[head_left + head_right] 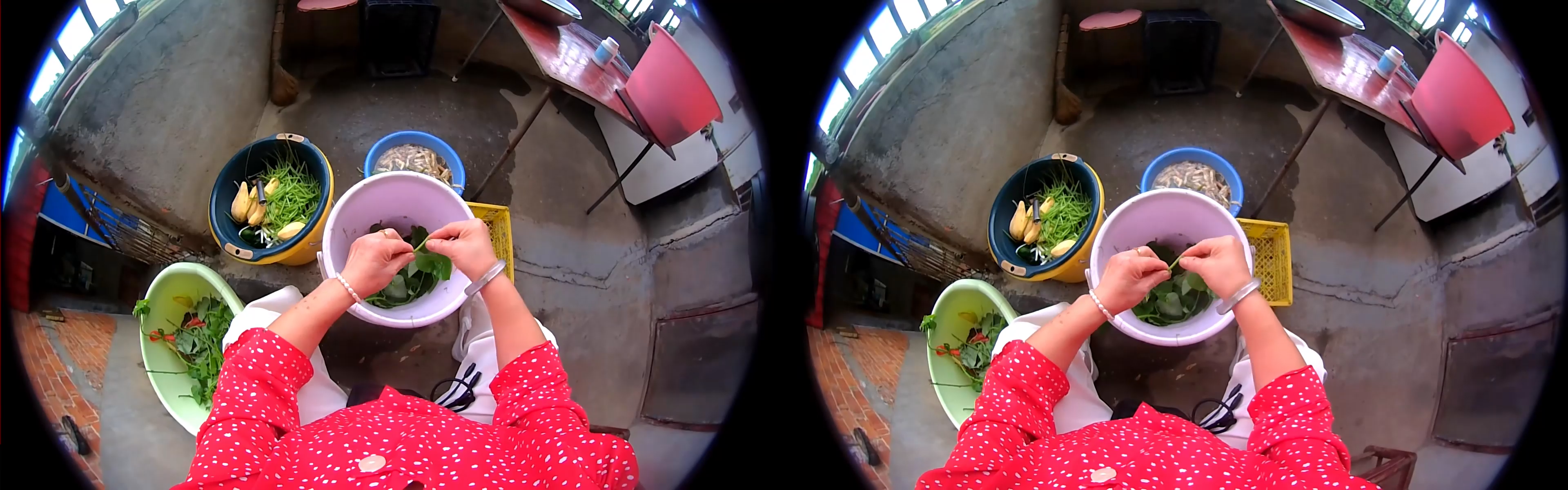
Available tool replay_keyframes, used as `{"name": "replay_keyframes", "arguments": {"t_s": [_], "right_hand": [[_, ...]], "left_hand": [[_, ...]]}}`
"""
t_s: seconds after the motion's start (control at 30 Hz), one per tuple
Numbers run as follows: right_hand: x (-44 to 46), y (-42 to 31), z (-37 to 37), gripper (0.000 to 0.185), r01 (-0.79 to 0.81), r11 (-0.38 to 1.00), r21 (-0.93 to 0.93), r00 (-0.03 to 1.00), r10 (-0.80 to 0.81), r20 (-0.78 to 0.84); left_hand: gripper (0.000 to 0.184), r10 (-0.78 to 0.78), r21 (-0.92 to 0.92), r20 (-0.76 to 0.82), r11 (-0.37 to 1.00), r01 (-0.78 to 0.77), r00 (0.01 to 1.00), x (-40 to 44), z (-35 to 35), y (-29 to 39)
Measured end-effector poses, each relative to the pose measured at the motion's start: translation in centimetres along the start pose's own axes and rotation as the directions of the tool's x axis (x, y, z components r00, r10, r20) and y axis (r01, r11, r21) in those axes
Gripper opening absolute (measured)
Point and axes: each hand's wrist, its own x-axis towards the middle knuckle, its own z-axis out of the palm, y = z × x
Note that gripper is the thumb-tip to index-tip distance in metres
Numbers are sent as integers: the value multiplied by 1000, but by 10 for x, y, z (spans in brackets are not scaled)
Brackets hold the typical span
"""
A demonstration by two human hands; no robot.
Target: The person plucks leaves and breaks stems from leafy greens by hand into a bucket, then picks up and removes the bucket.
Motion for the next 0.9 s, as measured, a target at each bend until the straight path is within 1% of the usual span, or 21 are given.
{"name": "replay_keyframes", "arguments": {"t_s": [0.07,0.13,0.17,0.2,0.23,0.27,0.3,0.4,0.43,0.47,0.53,0.6,0.63,0.73,0.8,0.87,0.9], "right_hand": [[2,-3,-1,9,-135,961,243,989,147,-30],[1,-22,-7,7,-266,853,448,948,317,-41],[3,-20,-11,12,-255,807,533,936,343,-72],[4,-18,-20,4,-213,767,606,944,321,-75],[6,-16,-28,5,-139,708,693,943,308,-125],[7,-14,-35,9,-61,639,767,938,299,-175],[9,-16,-43,15,-72,584,809,934,324,-151],[9,-23,-38,15,-109,538,836,883,439,-168],[5,-18,-35,12,-145,603,785,929,355,-102],[1,-16,-31,12,-212,667,714,965,259,45],[-7,-29,-11,14,-355,700,620,929,339,149],[-10,-23,5,18,-376,709,596,925,322,202],[-10,-19,10,17,-360,703,613,932,300,204],[-9,-16,17,14,-296,761,578,954,268,136],[-9,-21,17,12,-263,832,489,963,258,80],[-9,-20,16,11,-224,880,418,972,231,34],[-8,-18,15,11,-205,890,407,977,209,36]], "left_hand": [[8,-19,1,8,1000,19,1000,2,-2,1],[8,-21,-4,12,1000,21,1000,3,-2,1],[8,-14,-7,12,1000,14,1000,3,-1,-1],[8,-9,-11,12,1000,9,1000,3,-1,-2],[9,-60,-44,16,997,60,998,3,-1,-2],[10,-111,-77,22,991,112,994,3,-1,-3],[10,-162,-110,28,980,164,986,3,-1,-2],[12,-243,-180,20,954,242,970,5,0,-1],[12,-260,-183,11,949,257,966,6,0,1],[13,-277,-186,3,944,273,961,7,0,3],[14,-303,-202,-7,934,295,953,7,2,4],[16,-317,-229,-12,924,306,948,8,6,5],[16,-303,-217,-18,931,292,953,7,7,6],[16,-251,-197,-23,950,242,968,6,8,9],[18,-203,-206,-7,958,197,979,3,7,8],[21,-197,-251,-110,954,165,974,5,5,7],[23,-196,-271,-161,951,148,967,7,3,6]]}}
